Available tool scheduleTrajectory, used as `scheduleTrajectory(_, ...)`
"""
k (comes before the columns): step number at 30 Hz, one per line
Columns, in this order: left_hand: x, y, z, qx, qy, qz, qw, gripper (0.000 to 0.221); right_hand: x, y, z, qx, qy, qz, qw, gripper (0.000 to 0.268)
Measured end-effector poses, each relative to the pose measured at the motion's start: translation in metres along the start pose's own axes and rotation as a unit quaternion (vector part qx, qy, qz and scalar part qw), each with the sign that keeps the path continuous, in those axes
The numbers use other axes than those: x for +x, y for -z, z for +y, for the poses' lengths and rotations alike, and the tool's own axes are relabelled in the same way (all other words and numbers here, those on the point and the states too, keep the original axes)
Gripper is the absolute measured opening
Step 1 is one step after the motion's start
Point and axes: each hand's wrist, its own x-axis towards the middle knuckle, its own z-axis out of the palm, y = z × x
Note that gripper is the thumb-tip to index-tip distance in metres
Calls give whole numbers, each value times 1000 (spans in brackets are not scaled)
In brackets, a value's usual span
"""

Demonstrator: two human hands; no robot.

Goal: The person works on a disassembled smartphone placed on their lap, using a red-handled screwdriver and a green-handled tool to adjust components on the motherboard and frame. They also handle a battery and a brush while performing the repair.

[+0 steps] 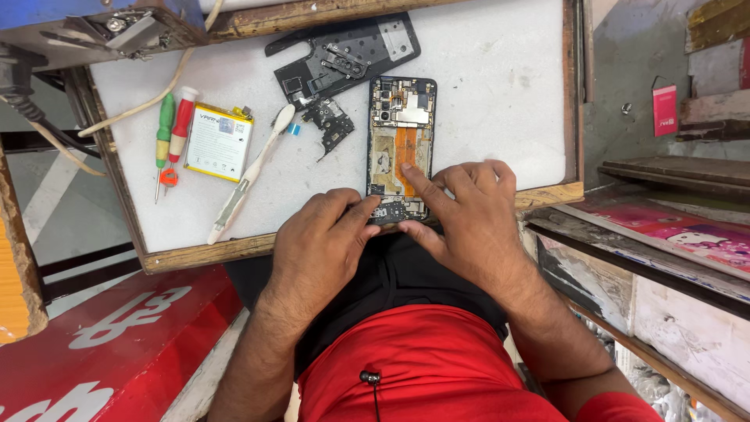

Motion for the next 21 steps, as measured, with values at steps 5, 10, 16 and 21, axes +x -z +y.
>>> scheduleTrajectory(5,-1,5,-2,-21,-21,27,999,37,-8,-11,5,40,9,55,998,59)
scheduleTrajectory(10,-3,19,-12,-25,-10,101,994,34,-16,-24,14,101,16,90,991,56)
scheduleTrajectory(16,5,11,-5,-32,-45,67,996,34,-17,-23,23,181,44,111,976,67)
scheduleTrajectory(21,13,-8,5,-11,-81,42,996,35,-19,-20,29,221,45,81,971,69)
